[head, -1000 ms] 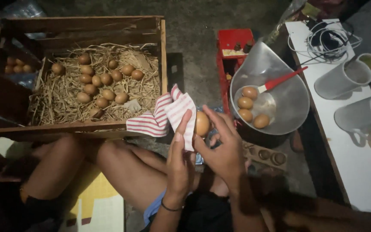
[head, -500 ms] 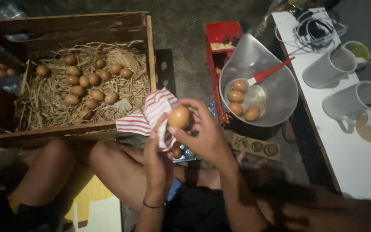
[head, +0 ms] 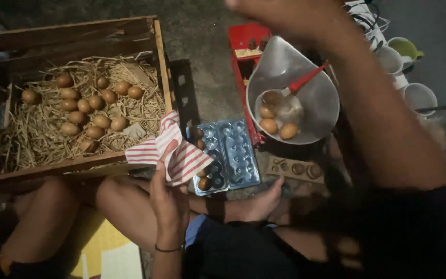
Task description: Coating eggs with a liquid using a brush and organizing them into a tray.
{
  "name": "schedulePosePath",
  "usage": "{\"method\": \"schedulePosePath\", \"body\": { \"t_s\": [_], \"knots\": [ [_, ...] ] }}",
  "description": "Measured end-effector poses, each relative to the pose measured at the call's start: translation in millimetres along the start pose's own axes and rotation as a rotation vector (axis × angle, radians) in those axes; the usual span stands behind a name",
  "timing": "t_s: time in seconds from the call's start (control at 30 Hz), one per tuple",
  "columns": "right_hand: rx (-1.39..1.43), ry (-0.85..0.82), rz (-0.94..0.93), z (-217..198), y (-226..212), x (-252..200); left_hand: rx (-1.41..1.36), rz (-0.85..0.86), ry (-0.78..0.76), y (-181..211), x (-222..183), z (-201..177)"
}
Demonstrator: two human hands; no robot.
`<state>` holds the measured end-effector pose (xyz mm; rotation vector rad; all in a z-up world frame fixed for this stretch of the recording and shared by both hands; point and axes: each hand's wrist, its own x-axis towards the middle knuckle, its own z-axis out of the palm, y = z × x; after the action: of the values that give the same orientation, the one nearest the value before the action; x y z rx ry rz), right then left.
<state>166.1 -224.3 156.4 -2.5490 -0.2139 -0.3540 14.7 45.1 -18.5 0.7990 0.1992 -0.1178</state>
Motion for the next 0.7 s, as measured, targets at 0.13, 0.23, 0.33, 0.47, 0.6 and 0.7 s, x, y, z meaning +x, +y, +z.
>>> {"method": "schedulePosePath", "body": {
  "t_s": [0.13, 0.23, 0.33, 0.47, 0.6, 0.7],
  "knots": [
    [-0.159, -0.155, -0.124, 0, 74, 11, 0.039, -0.011, 0.024, -4, 0, -3],
    [-0.406, -0.245, -0.247, 18, 130, -4, 0.017, -0.058, 0.047, 0, -1, 5],
    [-0.41, -0.389, 0.032, 37, 158, -29, 0.003, -0.054, 0.082, 1, 0, 7],
    [-0.455, -0.493, 0.101, 68, 209, -55, -0.01, -0.069, 0.062, -4, 2, 3],
    [-0.449, -0.58, 0.165, 101, 244, -72, 0.013, -0.086, 0.063, -1, -2, 9],
    [-0.493, -0.678, 0.324, 99, 210, -66, 0.033, -0.078, 0.038, -4, -2, 6]
  ]
}}
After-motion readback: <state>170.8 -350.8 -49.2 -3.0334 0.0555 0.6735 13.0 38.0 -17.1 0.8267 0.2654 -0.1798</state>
